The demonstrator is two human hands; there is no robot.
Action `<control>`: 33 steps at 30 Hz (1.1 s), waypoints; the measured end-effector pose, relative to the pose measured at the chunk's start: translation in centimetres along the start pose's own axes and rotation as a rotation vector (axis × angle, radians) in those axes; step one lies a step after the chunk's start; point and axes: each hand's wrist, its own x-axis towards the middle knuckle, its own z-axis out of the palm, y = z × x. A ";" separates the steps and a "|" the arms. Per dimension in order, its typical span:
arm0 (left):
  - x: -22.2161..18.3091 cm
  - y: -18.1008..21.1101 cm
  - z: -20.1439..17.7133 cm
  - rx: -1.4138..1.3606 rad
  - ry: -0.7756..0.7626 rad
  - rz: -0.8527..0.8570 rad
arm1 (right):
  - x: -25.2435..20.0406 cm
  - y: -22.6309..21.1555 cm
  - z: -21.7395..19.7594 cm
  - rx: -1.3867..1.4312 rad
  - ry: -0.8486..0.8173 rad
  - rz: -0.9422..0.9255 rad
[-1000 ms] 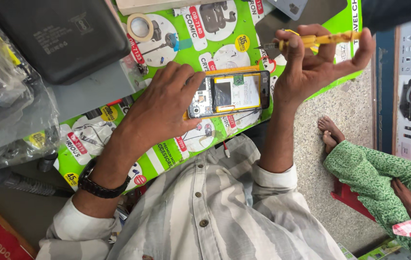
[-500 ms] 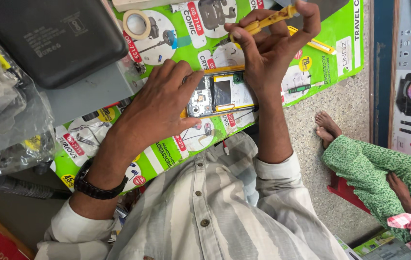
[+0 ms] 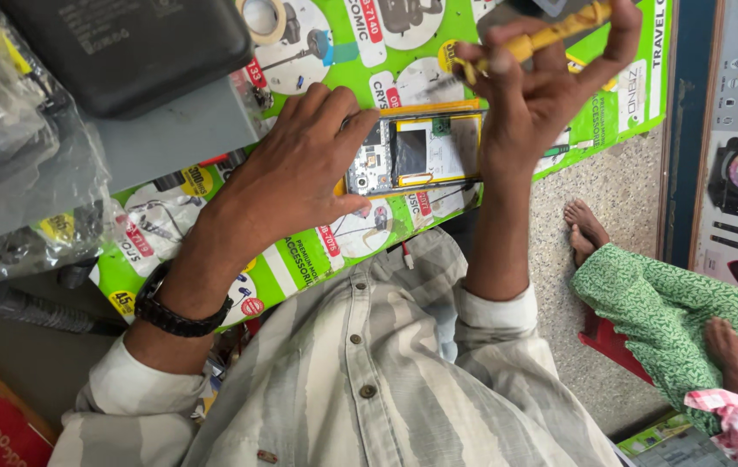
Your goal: The person uses a yellow utility knife to carefully scrape and pry at the internal components of a disassembled smartphone. They work on the area around the battery and motherboard, occasionally lifting small parts or wires with the tool. The task involves precise manipulation of the device's internal hardware.
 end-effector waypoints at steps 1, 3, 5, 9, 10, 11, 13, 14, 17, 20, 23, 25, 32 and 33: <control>0.0 -0.1 0.1 0.002 0.004 -0.007 | -0.7 -0.3 -0.2 0.020 0.030 0.022; 0.0 -0.2 0.2 0.007 0.008 -0.016 | -2.6 -0.8 -0.2 0.035 0.079 0.081; 0.1 -0.3 0.2 0.008 0.007 -0.017 | -4.5 -1.2 0.0 0.033 0.117 0.138; 0.0 -0.1 0.0 -0.038 -0.010 -0.040 | -6.6 -1.2 0.8 0.049 0.098 0.168; -0.1 0.0 0.0 -0.055 -0.014 -0.044 | -6.8 -1.3 0.9 0.051 0.088 0.171; -0.2 0.0 -0.1 -0.073 -0.019 -0.049 | -6.8 -1.3 1.0 0.048 0.079 0.177; -0.4 -0.1 -0.2 -0.111 -0.022 -0.052 | -6.5 -1.5 1.1 0.026 0.074 0.185; -0.5 -0.1 -0.3 -0.132 -0.021 -0.054 | -6.2 -1.6 1.3 0.008 0.076 0.188; -0.9 -0.4 -0.2 -0.196 -0.020 -0.065 | -5.4 -1.7 2.2 -0.027 0.038 0.167; -0.8 -0.6 0.0 -0.265 -0.019 -0.100 | -4.3 -1.5 3.7 -0.016 0.010 0.183; -0.9 -0.8 0.1 -0.285 -0.009 -0.119 | -3.1 -1.2 5.1 -0.035 -0.021 0.207; -1.1 -0.7 0.3 -0.311 -0.010 -0.140 | -2.8 -1.0 5.6 -0.033 -0.028 0.223; -1.2 -1.0 0.6 -0.324 0.011 -0.137 | -2.6 0.0 5.5 0.028 -0.065 0.198; -1.3 -1.0 0.8 -0.319 0.030 -0.113 | -2.7 0.1 5.4 0.023 -0.075 0.192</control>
